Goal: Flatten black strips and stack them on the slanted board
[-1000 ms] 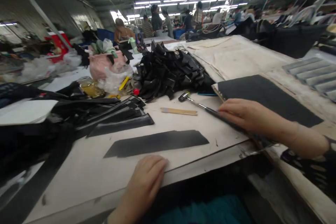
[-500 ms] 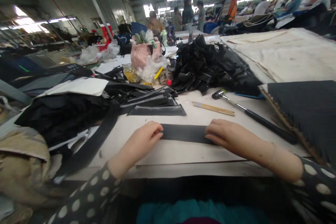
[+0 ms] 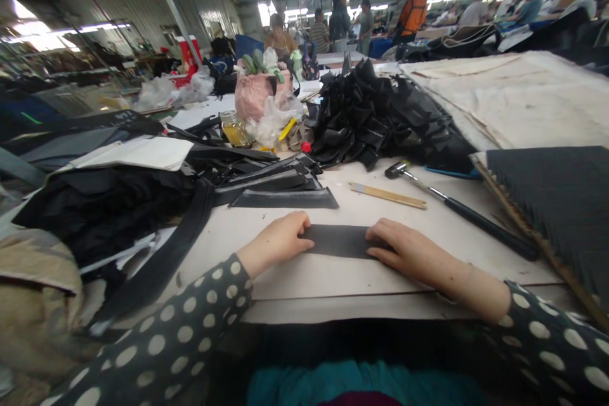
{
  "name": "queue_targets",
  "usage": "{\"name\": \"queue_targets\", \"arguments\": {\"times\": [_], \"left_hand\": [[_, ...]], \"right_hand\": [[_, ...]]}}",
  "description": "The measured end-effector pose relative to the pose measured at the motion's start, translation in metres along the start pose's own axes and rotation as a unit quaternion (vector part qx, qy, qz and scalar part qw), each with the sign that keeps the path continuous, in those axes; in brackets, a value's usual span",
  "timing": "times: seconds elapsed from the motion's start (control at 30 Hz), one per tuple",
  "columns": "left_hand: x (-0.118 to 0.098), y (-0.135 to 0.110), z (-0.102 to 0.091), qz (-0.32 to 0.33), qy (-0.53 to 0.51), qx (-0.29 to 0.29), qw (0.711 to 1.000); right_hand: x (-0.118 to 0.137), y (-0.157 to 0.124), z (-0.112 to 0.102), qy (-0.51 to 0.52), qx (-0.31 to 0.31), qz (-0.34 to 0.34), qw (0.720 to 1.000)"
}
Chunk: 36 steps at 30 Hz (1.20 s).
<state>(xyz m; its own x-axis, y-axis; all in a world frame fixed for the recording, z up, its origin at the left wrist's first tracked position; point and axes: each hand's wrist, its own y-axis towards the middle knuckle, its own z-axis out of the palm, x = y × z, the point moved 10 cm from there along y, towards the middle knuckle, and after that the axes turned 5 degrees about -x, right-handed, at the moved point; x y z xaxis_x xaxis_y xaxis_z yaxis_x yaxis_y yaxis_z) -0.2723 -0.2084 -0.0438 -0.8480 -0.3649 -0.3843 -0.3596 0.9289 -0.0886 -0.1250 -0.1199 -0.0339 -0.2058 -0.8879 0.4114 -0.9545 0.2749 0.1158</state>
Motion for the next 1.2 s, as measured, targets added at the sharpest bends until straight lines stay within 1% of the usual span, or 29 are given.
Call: {"name": "queue_targets", "arguments": {"times": [0.1,0.2,0.37,0.47,0.53,0.6,0.7,0.77,0.83,1.0,1.13,1.2], "left_hand": [[0.000,0.002,0.000,0.001,-0.009,-0.009,1.000],[0.000,0.002,0.002,-0.007,-0.023,-0.005,1.000],[-0.001,0.001,0.009,-0.021,-0.048,0.027,0.998],[0.001,0.003,0.010,-0.020,-0.035,0.038,0.998],[-0.001,0.004,0.008,-0.008,-0.020,0.030,0.999],[-0.002,0.004,0.004,-0.002,-0.010,0.010,1.000],[0.001,0.002,-0.001,-0.023,0.003,-0.014,1.000],[0.004,0.001,0.000,-0.037,0.009,-0.008,0.999],[0.003,0.001,0.002,-0.038,0.003,0.000,0.999],[-0.003,0.000,0.000,-0.013,-0.023,-0.022,0.999],[0.001,-0.002,0.004,-0.033,-0.027,-0.024,0.999],[0.000,-0.004,0.003,-0.032,-0.035,-0.026,0.999]], "right_hand": [[0.000,0.000,0.000,0.003,-0.005,-0.003,1.000],[0.001,-0.001,-0.001,-0.002,-0.011,-0.005,1.000],[0.002,-0.002,-0.002,-0.009,-0.014,-0.004,1.000],[0.002,-0.003,-0.003,-0.004,-0.020,-0.004,1.000],[0.002,-0.003,-0.003,-0.003,-0.020,-0.002,1.000],[0.001,-0.004,-0.003,-0.003,-0.022,0.000,1.000],[0.002,-0.004,-0.004,-0.002,-0.027,0.001,1.000],[0.002,-0.004,-0.004,-0.003,-0.028,0.000,1.000],[0.002,-0.004,-0.004,-0.004,-0.026,0.003,1.000],[0.002,-0.005,-0.003,0.000,-0.024,0.003,1.000],[0.002,-0.005,-0.003,-0.002,-0.022,0.006,1.000],[0.002,-0.005,-0.004,-0.003,-0.029,0.004,1.000]]}}
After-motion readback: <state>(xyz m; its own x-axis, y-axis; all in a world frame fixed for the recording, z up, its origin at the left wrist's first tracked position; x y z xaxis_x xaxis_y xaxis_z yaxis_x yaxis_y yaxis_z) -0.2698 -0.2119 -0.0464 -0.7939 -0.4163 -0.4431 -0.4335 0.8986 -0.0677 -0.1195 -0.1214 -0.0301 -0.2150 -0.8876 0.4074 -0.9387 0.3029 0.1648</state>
